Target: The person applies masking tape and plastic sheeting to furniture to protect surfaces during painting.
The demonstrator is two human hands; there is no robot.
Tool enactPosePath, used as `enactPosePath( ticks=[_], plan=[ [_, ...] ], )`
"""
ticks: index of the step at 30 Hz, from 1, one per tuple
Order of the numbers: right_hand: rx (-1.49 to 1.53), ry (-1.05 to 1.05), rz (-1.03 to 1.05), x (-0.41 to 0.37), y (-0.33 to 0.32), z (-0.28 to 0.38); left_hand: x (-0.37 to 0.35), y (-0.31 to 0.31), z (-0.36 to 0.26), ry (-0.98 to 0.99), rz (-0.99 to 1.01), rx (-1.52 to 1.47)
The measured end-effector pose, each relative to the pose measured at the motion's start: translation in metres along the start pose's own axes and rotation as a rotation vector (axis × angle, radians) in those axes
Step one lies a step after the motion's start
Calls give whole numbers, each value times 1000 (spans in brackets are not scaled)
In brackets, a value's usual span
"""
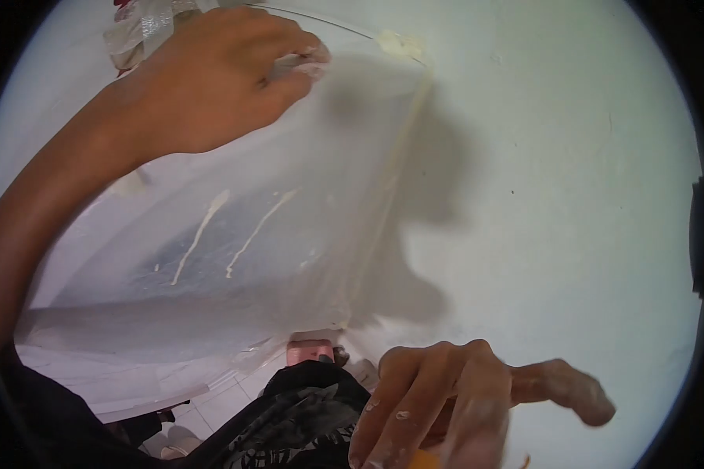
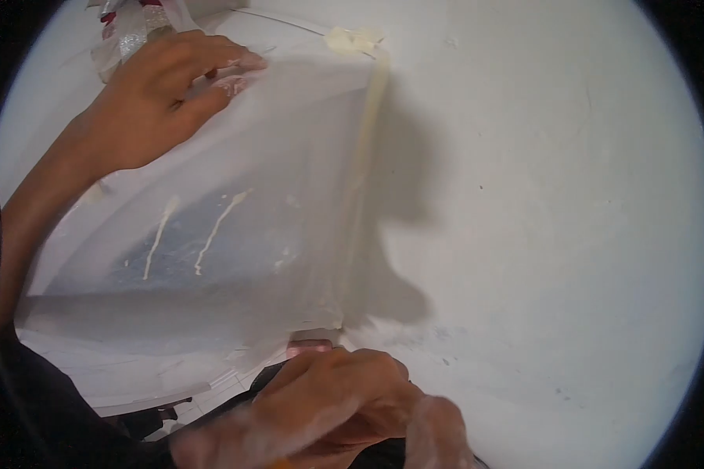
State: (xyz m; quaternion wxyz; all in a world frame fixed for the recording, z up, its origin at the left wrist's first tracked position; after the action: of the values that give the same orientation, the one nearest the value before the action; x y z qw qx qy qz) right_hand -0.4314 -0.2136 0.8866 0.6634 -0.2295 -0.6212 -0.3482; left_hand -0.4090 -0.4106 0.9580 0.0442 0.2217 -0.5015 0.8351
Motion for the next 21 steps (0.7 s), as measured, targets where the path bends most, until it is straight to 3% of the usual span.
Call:
enactPosePath(
  ticks=[2,4,8,11,18,21],
  plan=[
    [146,-8,22,12,6,-7,1,0,0,-31,20,-7],
    [-427,87,-219,6,-9,-10,1,1,0,-53,31,-25],
    [-294,93,-48,6,-9,-21,1,5,5,-119,50,-67],
    [-248,63,-188,-2,-18,-22,3,4,4,-112,63,-59],
    [-269,147,-93,-5,-30,-22,1,5,6,-135,42,-23],
    [-1114,964,45,-54,-107,-71,6,8,2,29,17,-104]
  ],
)
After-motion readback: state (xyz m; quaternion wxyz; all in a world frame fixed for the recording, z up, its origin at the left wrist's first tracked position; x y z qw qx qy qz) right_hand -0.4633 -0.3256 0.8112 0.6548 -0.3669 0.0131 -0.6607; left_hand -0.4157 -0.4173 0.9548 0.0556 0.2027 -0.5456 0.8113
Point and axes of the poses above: each hand's wrist, its own x-axis towards the middle knuckle, its own y-axis out of the palm, z = x × y, the point moved 9 cm from there along x, towards the middle knuckle, and after that the axes turned 6 degrees about z, right-handed, at the moved point
